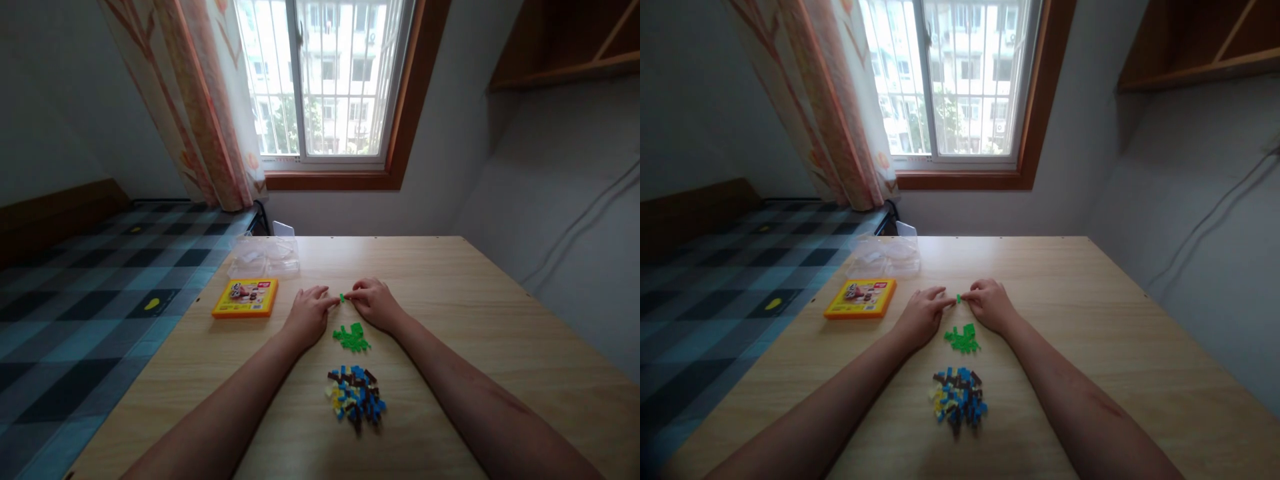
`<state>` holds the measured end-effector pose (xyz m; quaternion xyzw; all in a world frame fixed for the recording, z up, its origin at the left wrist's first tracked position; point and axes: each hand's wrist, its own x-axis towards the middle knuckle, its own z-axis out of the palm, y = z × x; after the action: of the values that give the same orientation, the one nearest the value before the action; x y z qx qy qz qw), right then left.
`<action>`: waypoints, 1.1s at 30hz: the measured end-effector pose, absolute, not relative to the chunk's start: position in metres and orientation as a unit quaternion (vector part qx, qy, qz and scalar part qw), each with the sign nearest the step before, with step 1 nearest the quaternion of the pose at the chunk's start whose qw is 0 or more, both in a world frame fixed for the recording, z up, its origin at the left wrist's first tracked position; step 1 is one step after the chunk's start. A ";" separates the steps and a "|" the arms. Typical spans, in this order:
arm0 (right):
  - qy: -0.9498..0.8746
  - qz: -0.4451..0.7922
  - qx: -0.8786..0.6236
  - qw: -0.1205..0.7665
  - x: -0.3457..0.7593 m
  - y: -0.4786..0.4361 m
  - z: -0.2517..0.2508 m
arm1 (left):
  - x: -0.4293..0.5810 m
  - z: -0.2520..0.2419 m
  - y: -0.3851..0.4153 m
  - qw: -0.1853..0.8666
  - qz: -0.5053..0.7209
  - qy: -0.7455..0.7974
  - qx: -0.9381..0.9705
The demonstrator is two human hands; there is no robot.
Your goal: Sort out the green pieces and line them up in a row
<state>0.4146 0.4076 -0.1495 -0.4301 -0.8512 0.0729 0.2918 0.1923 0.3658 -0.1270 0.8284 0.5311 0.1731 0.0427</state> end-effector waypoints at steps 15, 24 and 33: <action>-0.868 0.081 -0.398 0.285 0.416 0.405 -0.148 | 0.192 -0.129 0.365 0.046 0.187 0.536 0.822; -0.848 0.215 -0.362 0.323 0.420 0.402 -0.137 | 0.193 -0.126 0.365 0.030 0.167 0.529 0.831; -0.875 0.278 -0.311 0.246 0.419 0.393 -0.127 | 0.194 -0.125 0.368 0.049 0.219 0.511 0.830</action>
<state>0.4192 0.3927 -0.1267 -0.3113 -0.8748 0.2782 0.2460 0.1938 0.3681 -0.1248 0.8297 0.5110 0.2191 0.0490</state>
